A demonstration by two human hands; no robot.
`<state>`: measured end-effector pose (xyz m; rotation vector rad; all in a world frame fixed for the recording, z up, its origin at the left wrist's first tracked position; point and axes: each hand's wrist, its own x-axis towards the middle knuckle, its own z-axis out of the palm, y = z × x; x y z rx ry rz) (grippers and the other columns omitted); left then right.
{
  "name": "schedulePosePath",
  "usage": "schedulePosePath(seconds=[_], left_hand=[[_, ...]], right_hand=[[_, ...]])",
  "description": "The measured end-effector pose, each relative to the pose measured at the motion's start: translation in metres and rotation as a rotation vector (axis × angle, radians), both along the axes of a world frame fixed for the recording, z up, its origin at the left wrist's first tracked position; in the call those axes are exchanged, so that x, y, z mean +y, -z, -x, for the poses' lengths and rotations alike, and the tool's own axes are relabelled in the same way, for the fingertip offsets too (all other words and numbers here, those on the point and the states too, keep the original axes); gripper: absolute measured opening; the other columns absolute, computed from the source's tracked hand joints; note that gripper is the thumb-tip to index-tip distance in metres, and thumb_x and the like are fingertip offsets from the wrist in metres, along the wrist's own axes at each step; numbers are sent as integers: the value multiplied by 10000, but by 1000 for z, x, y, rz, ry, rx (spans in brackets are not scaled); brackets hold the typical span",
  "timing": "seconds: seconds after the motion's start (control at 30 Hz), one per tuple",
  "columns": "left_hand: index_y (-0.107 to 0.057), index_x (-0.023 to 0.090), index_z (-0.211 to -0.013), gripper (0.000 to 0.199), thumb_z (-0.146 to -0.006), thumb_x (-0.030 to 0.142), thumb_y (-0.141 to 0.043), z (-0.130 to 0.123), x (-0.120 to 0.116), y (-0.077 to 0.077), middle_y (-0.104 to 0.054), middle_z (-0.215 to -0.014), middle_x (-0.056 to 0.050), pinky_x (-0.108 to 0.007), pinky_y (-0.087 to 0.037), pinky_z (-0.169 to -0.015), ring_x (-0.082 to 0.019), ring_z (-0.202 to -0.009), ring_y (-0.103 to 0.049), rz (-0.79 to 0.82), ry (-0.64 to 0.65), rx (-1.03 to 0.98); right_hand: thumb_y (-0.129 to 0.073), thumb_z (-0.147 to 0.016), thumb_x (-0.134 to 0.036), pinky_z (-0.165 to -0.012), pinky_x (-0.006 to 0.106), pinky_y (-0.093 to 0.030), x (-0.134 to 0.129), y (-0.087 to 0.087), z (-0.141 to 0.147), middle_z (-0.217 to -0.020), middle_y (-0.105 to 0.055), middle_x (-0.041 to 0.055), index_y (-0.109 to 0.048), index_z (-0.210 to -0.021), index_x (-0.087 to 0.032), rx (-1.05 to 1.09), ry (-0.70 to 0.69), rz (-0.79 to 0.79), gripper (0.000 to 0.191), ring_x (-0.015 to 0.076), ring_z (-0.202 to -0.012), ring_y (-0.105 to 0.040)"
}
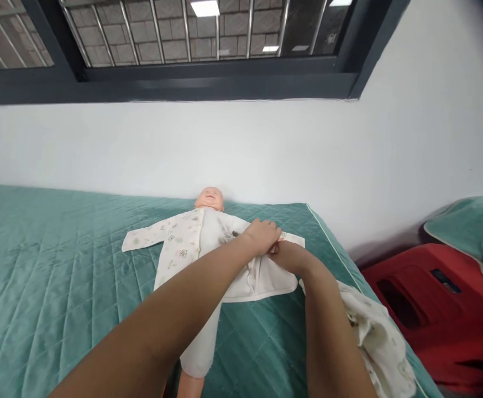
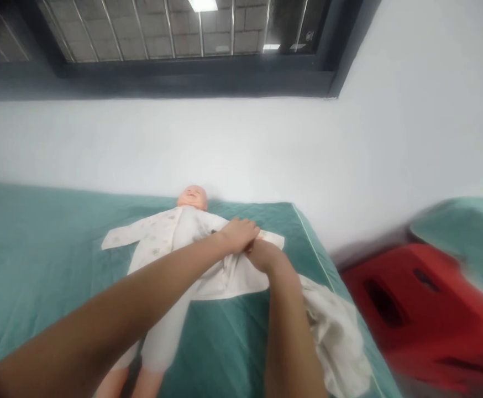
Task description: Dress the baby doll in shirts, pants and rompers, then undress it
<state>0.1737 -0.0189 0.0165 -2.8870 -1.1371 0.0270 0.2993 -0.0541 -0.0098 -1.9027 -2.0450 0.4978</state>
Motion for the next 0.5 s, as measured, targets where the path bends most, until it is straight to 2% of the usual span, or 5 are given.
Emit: schedulePosePath(seconds=[0.13, 0.23, 0.3, 0.4, 0.5], left_hand=[[-598, 133, -1147, 287, -894, 164, -467, 12, 13, -4, -618, -1198, -156, -393, -473, -851, -284, -1067, -616, -9, -34, -39], [-564, 151, -1186, 317, -879, 185, -497, 20, 19, -10, -627, -1185, -154, -366, -470, -805, -278, -1024, -630, -4, -77, -72], [-562, 173, -1186, 321, -873, 229, -524, 24, 22, -12, -657, -1135, -132, -345, -463, -785, -262, -980, -641, 14, -83, -82], [-594, 201, -1138, 289, -883, 313, -519, 30, 23, -13, -699, -1047, -93, -322, -450, -743, -231, -871, -650, 52, -85, -82], [-632, 202, -1079, 279, -888, 358, -501, 36, 22, -11, -718, -994, -91, -325, -431, -722, -233, -815, -648, 88, -86, -87]], right_hand=[[-681, -758, -321, -712, 356, -458, 2, 1, -5, -808, -717, 139, -697, -773, -186, -71, 86, 75, 137, 301, -871, -677], [-674, -771, -400, -774, 373, -459, 5, 4, -2, -1063, -689, 177, -680, -972, -176, -61, 169, 26, 301, 320, -1026, -639], [-701, -743, -393, -806, 364, -453, 6, 7, 3, -1173, -656, 171, -665, -1016, -188, -12, 183, -15, 343, 310, -1077, -621], [-703, -725, -356, -779, 355, -444, 8, 12, 8, -1063, -696, 142, -672, -898, -202, 68, 180, -18, 233, 300, -994, -646], [-610, -785, -331, -742, 357, -431, 12, 15, 3, -907, -710, 132, -654, -819, -201, 157, 242, -40, 141, 294, -892, -654]])
